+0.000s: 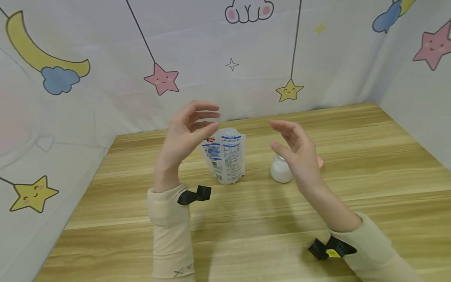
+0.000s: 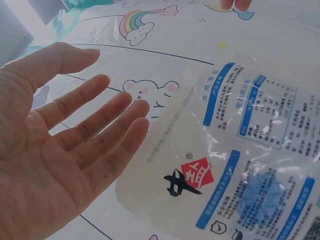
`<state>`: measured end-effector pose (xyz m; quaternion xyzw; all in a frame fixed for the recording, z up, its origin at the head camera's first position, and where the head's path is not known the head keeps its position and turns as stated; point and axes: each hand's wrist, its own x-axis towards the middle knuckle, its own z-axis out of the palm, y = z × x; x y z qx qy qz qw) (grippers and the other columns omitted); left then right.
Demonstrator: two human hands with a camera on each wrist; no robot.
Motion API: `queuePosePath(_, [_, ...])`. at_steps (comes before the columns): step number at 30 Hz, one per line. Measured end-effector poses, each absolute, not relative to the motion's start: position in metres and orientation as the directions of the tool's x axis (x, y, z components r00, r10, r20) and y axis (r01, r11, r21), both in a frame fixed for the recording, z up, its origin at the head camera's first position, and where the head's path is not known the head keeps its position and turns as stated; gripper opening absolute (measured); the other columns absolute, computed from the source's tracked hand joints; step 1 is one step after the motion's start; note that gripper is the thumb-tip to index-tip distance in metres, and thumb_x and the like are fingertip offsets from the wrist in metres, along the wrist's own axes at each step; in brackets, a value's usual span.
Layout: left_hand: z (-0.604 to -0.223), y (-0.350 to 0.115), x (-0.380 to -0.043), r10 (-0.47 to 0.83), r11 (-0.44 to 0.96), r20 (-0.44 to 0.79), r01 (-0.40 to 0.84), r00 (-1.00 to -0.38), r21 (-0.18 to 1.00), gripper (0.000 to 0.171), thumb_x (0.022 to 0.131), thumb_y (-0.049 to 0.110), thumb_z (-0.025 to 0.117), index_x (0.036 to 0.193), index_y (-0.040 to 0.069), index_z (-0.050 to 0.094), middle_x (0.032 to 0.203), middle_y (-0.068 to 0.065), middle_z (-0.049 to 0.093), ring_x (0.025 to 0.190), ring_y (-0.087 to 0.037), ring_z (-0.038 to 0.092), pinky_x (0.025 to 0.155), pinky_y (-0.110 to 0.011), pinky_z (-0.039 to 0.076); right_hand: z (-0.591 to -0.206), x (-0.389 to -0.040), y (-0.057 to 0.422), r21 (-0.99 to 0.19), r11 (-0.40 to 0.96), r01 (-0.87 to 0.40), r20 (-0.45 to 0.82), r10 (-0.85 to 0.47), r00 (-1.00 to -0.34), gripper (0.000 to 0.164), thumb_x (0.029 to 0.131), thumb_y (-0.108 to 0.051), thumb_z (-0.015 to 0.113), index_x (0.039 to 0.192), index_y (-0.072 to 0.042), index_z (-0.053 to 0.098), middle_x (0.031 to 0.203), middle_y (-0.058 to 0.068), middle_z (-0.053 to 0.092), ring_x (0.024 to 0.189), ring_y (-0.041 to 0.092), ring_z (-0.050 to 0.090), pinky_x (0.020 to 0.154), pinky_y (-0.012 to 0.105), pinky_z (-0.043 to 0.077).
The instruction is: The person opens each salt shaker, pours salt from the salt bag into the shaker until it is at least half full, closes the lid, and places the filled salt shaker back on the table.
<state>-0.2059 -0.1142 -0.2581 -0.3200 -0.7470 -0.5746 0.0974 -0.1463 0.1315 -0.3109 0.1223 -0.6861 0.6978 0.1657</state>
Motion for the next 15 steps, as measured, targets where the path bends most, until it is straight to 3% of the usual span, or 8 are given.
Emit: queuePosePath(15, [-0.261, -0.096, -0.207, 0.462, 0.127, 0.492, 0.604, -0.738, 0.787, 0.037, 0.086, 0.002, 0.068, 0.121, 0.004, 0.058, 0.122, -0.01, 0.061, 0.115, -0.02, 0.06, 0.096, -0.034, 0.051, -0.313, -0.144, 0.149, -0.891, 0.101, -0.443, 0.448, 0.026, -0.894, 0.041, 0.089, 0.002, 0.061, 0.129, -0.004, 0.053, 0.128, -0.006, 0.058, 0.129, 0.009, 0.046, 0.12, 0.041, 0.02])
